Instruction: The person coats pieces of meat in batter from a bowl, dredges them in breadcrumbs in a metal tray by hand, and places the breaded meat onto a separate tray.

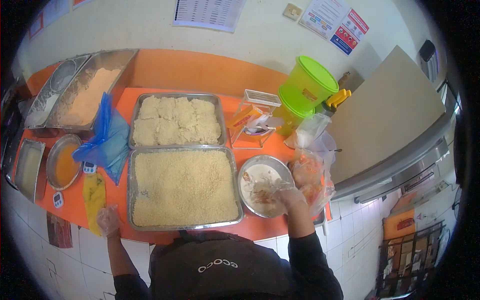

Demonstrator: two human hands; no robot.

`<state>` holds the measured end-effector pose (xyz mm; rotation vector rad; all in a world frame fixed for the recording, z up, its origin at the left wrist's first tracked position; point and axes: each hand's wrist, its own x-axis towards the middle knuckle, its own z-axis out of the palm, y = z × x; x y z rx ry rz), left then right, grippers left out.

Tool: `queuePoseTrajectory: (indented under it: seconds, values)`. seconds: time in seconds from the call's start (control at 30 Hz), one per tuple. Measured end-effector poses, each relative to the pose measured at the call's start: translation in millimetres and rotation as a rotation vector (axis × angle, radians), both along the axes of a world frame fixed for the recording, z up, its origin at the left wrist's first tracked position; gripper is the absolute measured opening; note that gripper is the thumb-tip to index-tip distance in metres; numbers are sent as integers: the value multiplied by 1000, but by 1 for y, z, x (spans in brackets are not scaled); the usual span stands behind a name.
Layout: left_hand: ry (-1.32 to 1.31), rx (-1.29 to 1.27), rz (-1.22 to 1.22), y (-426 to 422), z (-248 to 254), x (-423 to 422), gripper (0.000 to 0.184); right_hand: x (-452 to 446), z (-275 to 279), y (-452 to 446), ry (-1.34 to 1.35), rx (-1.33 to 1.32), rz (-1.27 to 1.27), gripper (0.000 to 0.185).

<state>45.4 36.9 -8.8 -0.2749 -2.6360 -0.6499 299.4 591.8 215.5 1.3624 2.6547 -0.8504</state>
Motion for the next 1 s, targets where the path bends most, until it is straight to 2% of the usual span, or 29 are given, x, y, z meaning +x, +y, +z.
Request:
queuePoseTrajectory:
  seconds: [0.03,0.1,0.17,0.2,0.27,0.3,0.37,0.4,0.43,0.5,0.57,0.63,0.67,0.73,0.8,0.87,0.97,1.0]
  values:
    - [-65,-34,29,5,12,2,14,0,5,1,-89,115,22,35]
    - [-33,-130,36,4,14,2,15,-4,19,1,-262,328,88,36]
    - [157,-253,-9,-2,3,-1,16,-8,21,3,-265,355,272,35]
    - [156,-363,8,-1,4,-2,15,-8,21,3,-265,367,363,34]
    - [156,-583,39,2,7,-4,13,-5,-15,-7,262,-293,144,32]
    - [225,-581,28,2,4,-5,12,-7,-23,-14,526,-619,25,31]
    - [359,-578,10,-7,-11,-7,11,-6,-25,-17,254,-184,310,28]
    - [314,-404,-39,-18,-32,-15,11,-7,-23,-19,114,35,448,27]
    - [267,-231,-87,-37,-64,-28,11,-5,-32,-14,117,189,544,27]
    - [176,-161,-92,-44,-70,-32,13,3,-68,7,124,499,726,28]
    - [88,-363,-9,-24,-29,-19,15,4,-107,32,185,57,450,31]
    - [15,-294,21,0,5,-3,12,3,-97,33,144,-147,363,33]
    - [-21,-258,37,6,12,0,11,-3,-55,17,77,-133,419,34]
    - [138,-234,-28,-2,0,-3,10,-6,-34,4,247,-430,261,36]
    - [210,-303,-56,-2,1,-3,10,0,-38,-2,718,-1030,-213,38]
    - [195,-465,-44,6,22,1,11,8,-27,-7,836,-1033,-194,40]
    - [195,-446,-35,10,29,4,12,12,-21,2,906,-958,-193,39]
    - [186,-347,-12,5,17,2,13,9,-20,6,911,-922,-199,38]
